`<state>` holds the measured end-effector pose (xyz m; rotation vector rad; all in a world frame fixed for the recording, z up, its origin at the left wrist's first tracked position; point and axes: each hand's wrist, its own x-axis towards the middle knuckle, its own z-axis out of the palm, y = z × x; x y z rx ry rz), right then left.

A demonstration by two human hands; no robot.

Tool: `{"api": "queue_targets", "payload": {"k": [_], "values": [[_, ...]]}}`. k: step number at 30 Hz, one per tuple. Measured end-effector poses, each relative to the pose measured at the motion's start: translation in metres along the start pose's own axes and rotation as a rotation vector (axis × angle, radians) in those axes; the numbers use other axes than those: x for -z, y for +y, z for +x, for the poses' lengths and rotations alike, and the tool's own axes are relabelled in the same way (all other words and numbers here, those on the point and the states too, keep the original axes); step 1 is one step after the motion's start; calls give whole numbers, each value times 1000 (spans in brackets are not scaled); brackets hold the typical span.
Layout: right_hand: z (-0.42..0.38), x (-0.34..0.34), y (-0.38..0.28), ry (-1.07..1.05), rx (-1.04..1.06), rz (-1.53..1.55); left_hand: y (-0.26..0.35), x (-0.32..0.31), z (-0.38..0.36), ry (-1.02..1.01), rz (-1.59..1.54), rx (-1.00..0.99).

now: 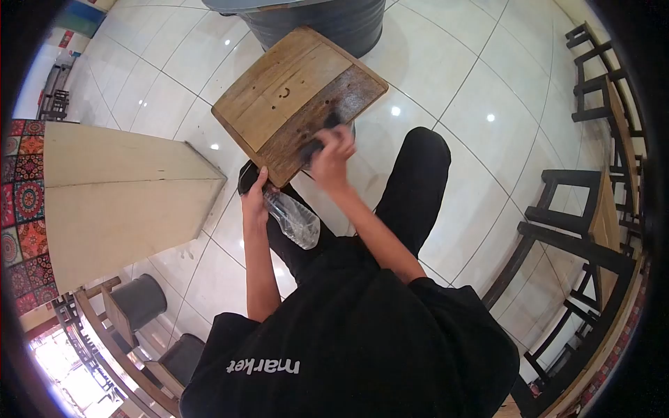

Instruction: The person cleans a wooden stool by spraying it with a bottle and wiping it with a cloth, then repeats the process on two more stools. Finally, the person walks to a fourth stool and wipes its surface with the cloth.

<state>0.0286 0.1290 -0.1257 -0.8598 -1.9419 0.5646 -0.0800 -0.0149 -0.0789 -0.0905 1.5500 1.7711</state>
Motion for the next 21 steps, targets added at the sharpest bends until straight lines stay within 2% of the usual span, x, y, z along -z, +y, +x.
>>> {"api": "queue_targets", "payload": {"k": [3,4,6,7,9,11,14,16,18,21], "values": [[76,10,44,274,-341,-56,1,-5,-5,9,33,-75],[90,9,57,278,-339,-53,2,-7,-5,29,46,-90],[106,9,70,426,-385,49,2,-7,-5,46,62,-102],[100,7,68,430,-387,47,0,-5,-3,34,72,-109],[76,-2,50,381,-429,243,-3,-6,2,14,75,-122],[26,-17,26,247,-325,265,-6,-3,4,67,84,-84],[-42,-28,-23,52,-131,217,1,-7,0,44,93,-98],[-47,-24,-27,24,-60,234,5,-15,-6,47,74,-90],[-26,-16,-10,-3,97,98,4,-11,-6,18,93,-88],[30,-6,20,171,-149,58,6,-12,-7,7,114,-90]]}}
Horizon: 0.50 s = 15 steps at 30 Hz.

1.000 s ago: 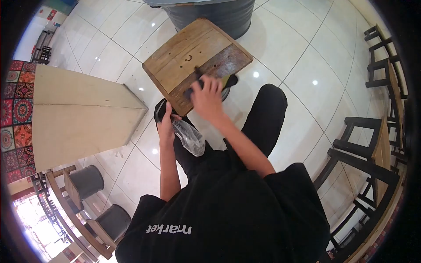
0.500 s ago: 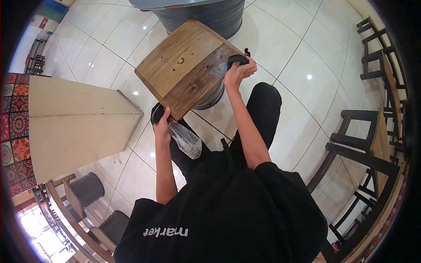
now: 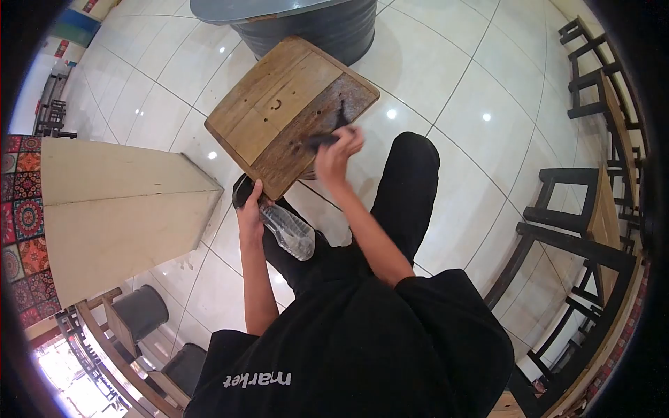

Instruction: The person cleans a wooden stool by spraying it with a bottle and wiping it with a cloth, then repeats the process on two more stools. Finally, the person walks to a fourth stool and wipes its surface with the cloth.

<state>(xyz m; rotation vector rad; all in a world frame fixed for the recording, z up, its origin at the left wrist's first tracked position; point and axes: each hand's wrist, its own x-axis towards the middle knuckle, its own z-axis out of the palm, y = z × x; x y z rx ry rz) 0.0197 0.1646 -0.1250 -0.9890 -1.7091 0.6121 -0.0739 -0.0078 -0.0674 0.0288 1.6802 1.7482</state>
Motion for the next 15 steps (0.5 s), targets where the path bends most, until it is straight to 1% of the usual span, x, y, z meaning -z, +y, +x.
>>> {"api": "queue_targets", "payload": {"k": [1,4,6,8,9,10,12,14,15], "values": [[21,0,8,73,-64,-28,1,-1,-1,7,9,8],[64,-3,35,134,-64,-30,-9,4,9,-21,18,16],[88,-16,58,217,-314,61,-12,-2,10,2,20,9],[111,-27,87,271,-395,77,-11,-11,6,49,15,1],[121,-19,87,221,-354,100,-9,-14,5,44,22,-10],[126,-16,84,221,-358,105,-7,-14,3,38,30,-18],[131,-8,77,180,-277,68,-4,-16,4,36,29,-27],[114,-7,53,164,-297,92,-8,-14,2,47,30,-22],[99,-7,38,147,-221,37,-8,-14,4,29,25,-19]]}}
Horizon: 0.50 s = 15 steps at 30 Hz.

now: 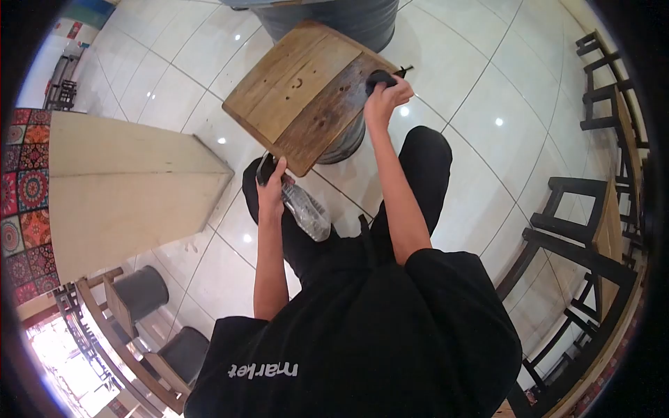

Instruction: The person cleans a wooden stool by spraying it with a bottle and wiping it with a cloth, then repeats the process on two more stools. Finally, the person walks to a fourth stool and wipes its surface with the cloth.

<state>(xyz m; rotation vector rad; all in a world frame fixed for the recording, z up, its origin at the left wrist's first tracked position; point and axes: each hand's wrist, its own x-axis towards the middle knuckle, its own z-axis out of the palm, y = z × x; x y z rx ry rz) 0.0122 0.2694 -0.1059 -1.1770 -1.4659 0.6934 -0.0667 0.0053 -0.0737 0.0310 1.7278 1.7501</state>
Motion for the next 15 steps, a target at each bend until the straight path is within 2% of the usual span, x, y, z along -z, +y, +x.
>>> {"api": "queue_targets", "payload": {"k": [2,8,9,11,12,14,15], "values": [[-44,4,-15,-38,134,-81,-5,8,8,-35,19,1],[-184,55,-38,-580,385,134,-5,6,7,-27,-38,0],[-199,62,-42,-576,386,129,-8,4,9,-10,-72,-35],[-215,68,-46,-769,489,153,-15,10,13,-9,-63,-45],[-207,64,-44,-764,495,147,-17,11,14,-2,-55,-55],[-177,44,-33,-537,363,61,-10,8,10,-19,-34,-39],[-150,36,-28,-490,276,-23,-7,8,8,-32,-4,-21]]}}
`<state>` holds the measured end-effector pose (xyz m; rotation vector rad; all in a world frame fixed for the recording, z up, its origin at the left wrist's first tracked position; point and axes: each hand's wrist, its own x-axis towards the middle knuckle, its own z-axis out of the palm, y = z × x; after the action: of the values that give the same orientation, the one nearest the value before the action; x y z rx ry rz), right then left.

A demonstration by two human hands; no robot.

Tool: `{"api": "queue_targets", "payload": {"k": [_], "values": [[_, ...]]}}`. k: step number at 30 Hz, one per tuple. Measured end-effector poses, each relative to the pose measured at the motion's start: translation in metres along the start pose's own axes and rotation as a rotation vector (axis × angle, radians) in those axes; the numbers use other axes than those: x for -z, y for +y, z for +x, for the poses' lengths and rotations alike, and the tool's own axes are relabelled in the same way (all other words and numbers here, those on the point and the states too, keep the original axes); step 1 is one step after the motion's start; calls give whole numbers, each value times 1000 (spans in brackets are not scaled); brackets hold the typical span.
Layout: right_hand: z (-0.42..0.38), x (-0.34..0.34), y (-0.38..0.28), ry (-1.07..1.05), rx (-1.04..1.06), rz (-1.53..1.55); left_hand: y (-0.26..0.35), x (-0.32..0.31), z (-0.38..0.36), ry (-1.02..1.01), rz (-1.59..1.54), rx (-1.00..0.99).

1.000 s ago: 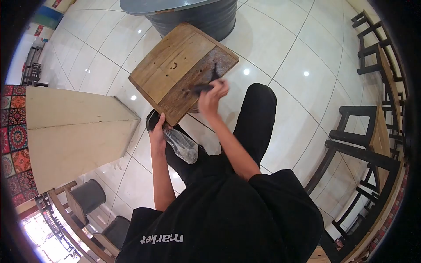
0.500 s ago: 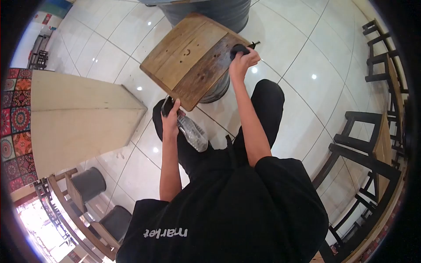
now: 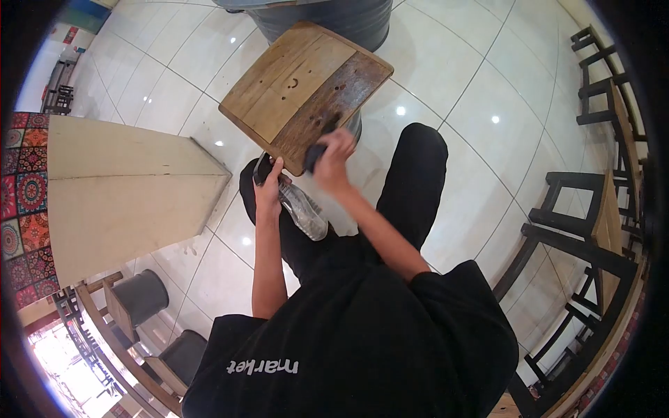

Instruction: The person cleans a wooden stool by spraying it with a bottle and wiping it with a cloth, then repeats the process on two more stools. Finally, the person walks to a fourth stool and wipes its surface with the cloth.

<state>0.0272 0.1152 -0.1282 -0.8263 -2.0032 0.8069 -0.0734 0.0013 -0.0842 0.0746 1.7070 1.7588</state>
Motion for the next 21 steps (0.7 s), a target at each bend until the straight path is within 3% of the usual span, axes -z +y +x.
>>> {"api": "queue_targets", "payload": {"k": [1,3,5,8,10,11,16,18,21], "values": [[33,10,14,42,-103,-62,-1,0,2,14,7,11],[94,31,32,204,-148,-261,3,-4,-3,1,6,3],[145,50,65,216,-137,-393,2,-6,-1,-14,24,-23],[200,82,85,125,-111,-525,-1,-5,0,-21,-1,-49],[225,98,90,-175,-192,-465,1,-7,-3,-17,-32,-57],[230,101,98,-202,-238,-321,2,-7,-3,-15,-6,-55],[199,126,126,-311,-241,-286,11,1,6,30,-31,-93],[159,152,113,-275,-314,-197,11,24,29,18,31,-1],[104,191,93,-305,-484,-127,30,25,58,13,120,-20]]}}
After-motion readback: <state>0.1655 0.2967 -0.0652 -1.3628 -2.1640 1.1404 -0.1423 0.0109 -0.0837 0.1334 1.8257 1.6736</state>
